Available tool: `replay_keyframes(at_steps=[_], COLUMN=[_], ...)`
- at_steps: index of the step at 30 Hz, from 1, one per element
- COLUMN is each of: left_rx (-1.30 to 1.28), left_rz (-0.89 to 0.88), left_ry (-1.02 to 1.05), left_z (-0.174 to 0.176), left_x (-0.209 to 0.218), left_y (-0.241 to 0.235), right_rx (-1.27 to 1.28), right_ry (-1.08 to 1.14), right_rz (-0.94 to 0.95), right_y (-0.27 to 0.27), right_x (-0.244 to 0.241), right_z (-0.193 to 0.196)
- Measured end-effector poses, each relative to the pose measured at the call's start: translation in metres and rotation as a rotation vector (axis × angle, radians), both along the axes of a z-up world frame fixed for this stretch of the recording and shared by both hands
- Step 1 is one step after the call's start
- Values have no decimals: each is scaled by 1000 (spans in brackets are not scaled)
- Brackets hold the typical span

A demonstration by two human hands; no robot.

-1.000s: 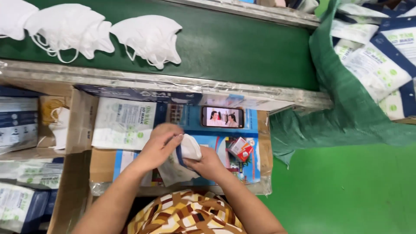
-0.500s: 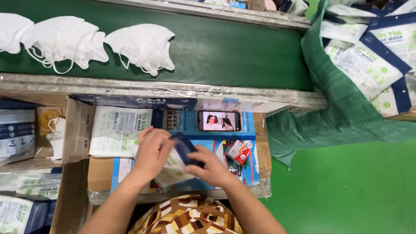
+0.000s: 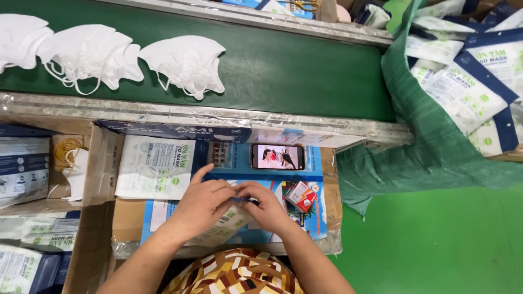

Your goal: The recorder is packing white face masks into plastic bags on a conveyor belt.

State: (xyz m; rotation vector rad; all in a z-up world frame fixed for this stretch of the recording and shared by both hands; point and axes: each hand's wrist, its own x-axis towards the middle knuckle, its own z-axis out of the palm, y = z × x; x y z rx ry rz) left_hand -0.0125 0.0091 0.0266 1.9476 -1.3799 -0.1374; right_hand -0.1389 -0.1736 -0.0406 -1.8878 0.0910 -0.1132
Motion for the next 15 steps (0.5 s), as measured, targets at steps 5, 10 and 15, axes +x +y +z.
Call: replay_keyframes(at_steps=[5, 10, 15], left_rx=[-31, 72, -233], left_rz=[13, 27, 165], left_ry=[-4, 135, 129], left_z=[-11, -7, -3], left_x=[2, 16, 96], left_y=[0, -5, -28], right_rx=[-139, -169, -239], right_ry=[-63, 144, -71], right_rz=[-50, 21, -456], right_y=[-1, -27, -139], right_x=[1, -6, -42], right_z=[0, 12, -22])
